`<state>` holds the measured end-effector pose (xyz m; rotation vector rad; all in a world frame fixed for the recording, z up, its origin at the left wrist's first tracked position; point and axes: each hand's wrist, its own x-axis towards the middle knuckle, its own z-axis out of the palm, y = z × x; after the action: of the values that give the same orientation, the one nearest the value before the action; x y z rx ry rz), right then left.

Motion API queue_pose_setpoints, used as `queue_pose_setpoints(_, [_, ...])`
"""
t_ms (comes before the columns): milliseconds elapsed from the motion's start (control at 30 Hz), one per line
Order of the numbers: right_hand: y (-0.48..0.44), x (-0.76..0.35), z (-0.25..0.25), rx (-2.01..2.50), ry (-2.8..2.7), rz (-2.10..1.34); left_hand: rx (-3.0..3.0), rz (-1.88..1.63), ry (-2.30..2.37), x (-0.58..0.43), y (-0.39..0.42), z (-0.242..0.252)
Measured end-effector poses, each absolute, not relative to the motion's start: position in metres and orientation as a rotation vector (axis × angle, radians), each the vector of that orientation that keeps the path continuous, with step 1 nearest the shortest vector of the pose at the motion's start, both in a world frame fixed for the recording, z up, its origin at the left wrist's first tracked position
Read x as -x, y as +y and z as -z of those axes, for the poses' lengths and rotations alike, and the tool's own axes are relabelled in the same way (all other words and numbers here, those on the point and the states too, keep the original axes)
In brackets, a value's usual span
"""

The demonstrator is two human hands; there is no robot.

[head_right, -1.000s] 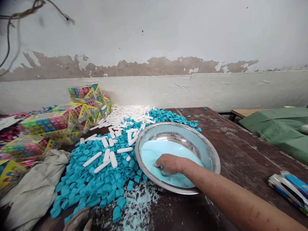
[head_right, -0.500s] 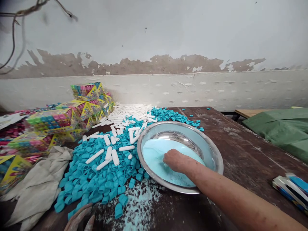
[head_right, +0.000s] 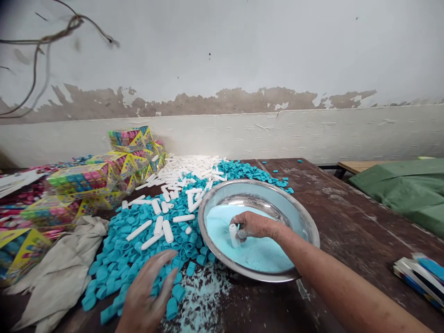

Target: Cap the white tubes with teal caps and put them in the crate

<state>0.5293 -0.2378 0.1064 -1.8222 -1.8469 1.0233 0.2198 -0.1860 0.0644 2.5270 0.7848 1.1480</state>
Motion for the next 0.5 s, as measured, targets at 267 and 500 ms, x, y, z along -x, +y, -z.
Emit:
queue_pose_setpoints(267, [-0.262,-0.530,-0.122,1.800,-1.605,-0.988,-2.699,-0.192,0.687,-0.371,-0.186,-0.118])
queue_pose_setpoints(500, [-0.275,-0.541,-0.115,2.097,-1.541,-0.542,-2.741,-0.115,0.709,-0.399,-0.180,-0.106])
